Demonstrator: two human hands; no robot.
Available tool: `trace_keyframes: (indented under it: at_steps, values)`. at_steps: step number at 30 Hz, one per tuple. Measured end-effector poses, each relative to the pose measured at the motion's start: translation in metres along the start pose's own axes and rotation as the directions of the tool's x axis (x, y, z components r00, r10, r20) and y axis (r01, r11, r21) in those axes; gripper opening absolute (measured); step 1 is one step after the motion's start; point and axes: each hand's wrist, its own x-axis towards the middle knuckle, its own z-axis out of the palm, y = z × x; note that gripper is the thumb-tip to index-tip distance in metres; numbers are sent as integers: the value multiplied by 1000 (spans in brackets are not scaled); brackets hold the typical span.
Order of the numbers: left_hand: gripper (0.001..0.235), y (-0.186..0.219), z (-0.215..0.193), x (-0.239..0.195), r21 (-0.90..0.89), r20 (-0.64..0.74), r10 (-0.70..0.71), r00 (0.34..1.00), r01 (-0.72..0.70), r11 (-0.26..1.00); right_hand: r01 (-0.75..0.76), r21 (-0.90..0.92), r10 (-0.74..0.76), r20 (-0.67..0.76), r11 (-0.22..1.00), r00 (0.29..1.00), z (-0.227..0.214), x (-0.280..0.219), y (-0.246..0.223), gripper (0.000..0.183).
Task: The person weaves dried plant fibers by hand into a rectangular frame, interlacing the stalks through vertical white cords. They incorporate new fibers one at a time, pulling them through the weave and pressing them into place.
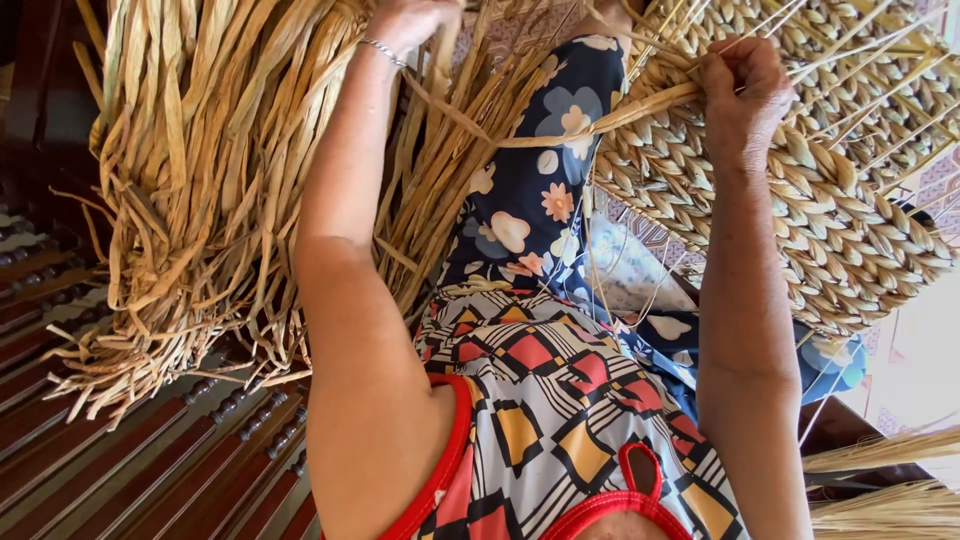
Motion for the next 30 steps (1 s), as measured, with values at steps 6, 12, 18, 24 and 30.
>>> trace_keyframes:
  at_steps: [6,12,18,24,30]
  values:
    - [16,-19,0,9,-284,69,36,997,-15,959,-52,-8,52,-8,999,999,3,0,-1,9]
    - [24,-23,-3,6,-145,-114,68,991,-84,986,-67,-11,67,5,998,998,2,0,-5,13]
    - [29,-51,0,17,-379,-106,65,992,-101,920,-73,-7,73,-14,997,997,2,0,-5,9]
    - [63,10,-31,-34,-444,-34,12,999,-26,896,-68,-25,67,-16,997,998,4,0,-6,9]
    - [28,55,-51,-40,-311,-17,256,966,-249,917,-80,-19,79,-38,997,996,3,0,-2,8]
